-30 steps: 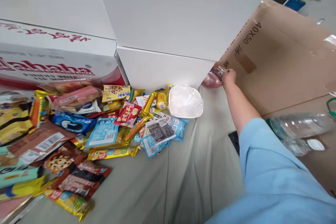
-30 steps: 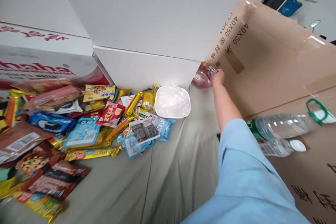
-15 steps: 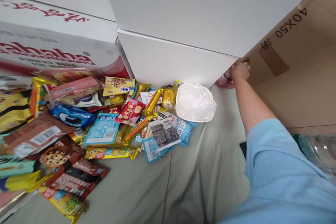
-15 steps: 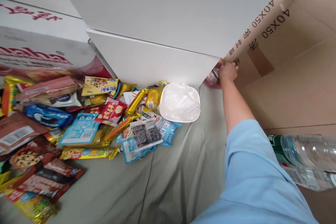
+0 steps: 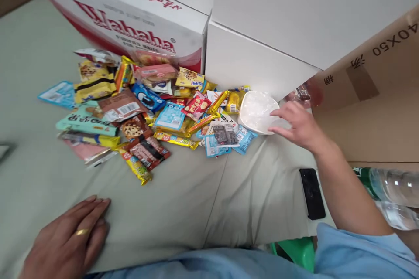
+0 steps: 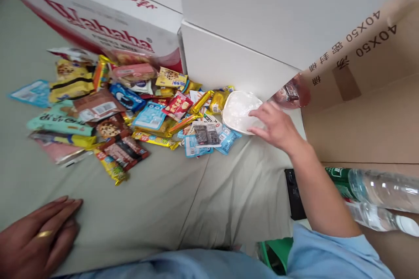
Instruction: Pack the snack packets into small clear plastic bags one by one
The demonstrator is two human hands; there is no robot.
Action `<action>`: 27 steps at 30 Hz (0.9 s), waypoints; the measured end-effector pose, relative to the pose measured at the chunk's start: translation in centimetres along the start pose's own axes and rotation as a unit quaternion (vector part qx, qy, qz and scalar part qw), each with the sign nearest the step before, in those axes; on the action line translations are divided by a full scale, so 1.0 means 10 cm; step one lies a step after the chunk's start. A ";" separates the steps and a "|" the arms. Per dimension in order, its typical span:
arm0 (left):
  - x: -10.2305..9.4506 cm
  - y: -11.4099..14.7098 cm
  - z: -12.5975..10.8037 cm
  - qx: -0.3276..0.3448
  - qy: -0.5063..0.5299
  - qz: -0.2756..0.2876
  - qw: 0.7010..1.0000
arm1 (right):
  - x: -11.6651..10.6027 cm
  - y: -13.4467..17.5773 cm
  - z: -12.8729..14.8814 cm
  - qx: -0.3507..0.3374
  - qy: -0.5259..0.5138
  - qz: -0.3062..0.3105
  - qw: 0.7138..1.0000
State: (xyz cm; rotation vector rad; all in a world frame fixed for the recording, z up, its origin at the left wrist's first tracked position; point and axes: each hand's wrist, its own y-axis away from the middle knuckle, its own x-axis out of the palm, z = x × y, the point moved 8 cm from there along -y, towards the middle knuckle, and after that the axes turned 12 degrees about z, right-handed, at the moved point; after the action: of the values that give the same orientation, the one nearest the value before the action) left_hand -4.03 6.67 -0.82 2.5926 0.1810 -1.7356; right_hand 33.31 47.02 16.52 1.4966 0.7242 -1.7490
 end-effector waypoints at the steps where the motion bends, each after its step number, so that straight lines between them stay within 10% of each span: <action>1: -0.02 -0.01 -0.02 0.006 -0.012 -0.009 1.000 | 0.11 -0.02 0.06 0.002 0.044 0.018 0.999; 4: -0.06 -0.06 -0.09 0.013 -0.033 -0.021 0.999 | 0.16 -0.05 0.12 0.025 0.114 0.002 0.993; 10: -0.11 -0.08 -0.17 0.032 -0.046 -0.044 0.997 | -0.46 0.33 0.15 0.093 0.025 -0.211 0.973; 18: -0.08 -0.07 -0.21 0.065 -0.050 -0.053 0.995 | -0.16 0.06 -0.26 0.277 0.025 -0.160 0.947; 27: -0.20 0.01 -0.14 0.065 0.084 -0.101 0.989 | -0.90 0.12 0.22 0.295 0.010 -0.363 0.884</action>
State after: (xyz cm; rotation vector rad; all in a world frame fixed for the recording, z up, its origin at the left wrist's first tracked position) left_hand -3.49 6.48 1.54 2.9083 0.3564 -1.6346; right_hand 33.72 46.00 25.78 1.7602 0.8824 -2.7126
